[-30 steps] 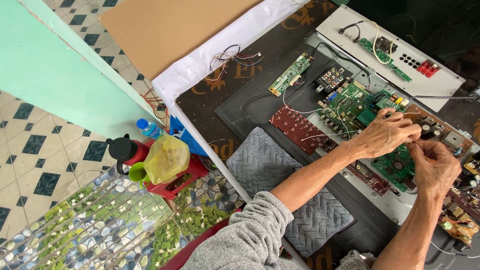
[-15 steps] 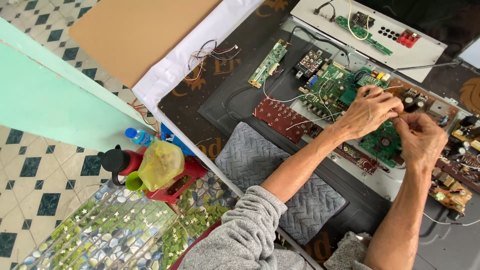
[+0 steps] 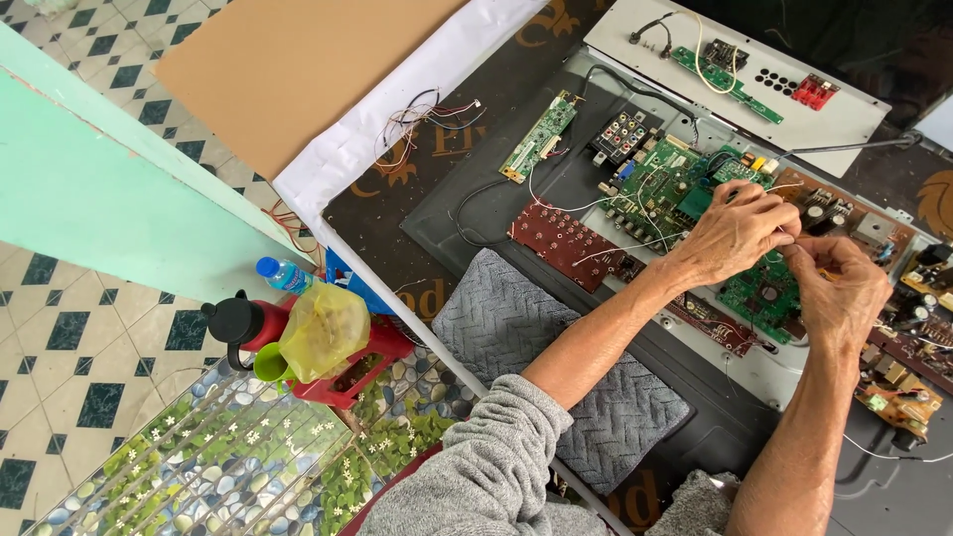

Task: The person works on the internal circuit boards of a disassembled television, using their hands to connect and adjust thin wires on the green PCBs. They manipulate the wires with both hands, occasionally reaching for tools on the cluttered workbench.

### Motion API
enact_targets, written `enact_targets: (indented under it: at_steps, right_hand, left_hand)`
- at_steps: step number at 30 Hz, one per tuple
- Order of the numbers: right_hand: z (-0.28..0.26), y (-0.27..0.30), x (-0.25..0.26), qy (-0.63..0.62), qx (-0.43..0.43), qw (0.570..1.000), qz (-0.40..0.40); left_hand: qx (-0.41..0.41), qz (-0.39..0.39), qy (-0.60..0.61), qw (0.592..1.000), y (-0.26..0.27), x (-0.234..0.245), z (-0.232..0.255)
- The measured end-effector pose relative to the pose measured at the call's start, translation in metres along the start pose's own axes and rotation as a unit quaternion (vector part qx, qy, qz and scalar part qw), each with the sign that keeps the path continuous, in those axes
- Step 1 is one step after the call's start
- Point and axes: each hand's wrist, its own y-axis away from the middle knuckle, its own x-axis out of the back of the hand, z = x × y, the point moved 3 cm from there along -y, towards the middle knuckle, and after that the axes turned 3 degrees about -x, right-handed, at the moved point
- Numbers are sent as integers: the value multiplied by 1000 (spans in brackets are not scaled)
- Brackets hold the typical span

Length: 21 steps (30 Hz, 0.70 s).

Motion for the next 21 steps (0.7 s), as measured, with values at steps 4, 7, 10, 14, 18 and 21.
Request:
enact_targets:
  at_steps: [4, 7, 10, 14, 18, 21]
  right_hand:
    - [-4, 0, 0, -24, -8, 1000, -7]
    - [-6, 1, 0, -22, -9, 1000, -8]
    - [-1, 2, -1, -19, -12, 1000, -10]
    - [8, 1, -3, -5, -3, 1000, -12]
    - [4, 2, -3, -14, -2, 1000, -20]
    - [0, 2, -2, -4, -8, 1000, -19]
  left_hand:
    - [2, 12, 1, 1000, 0, 2, 1]
    - [4, 6, 0, 1000, 0, 1, 0]
    - [2, 4, 6, 1000, 1, -1, 0]
    - [-6, 3, 11, 1000, 1, -1, 0]
    - [-19, 13, 19, 1000, 1, -2, -1]
    - [-4, -2, 28, 1000, 2, -4, -3]
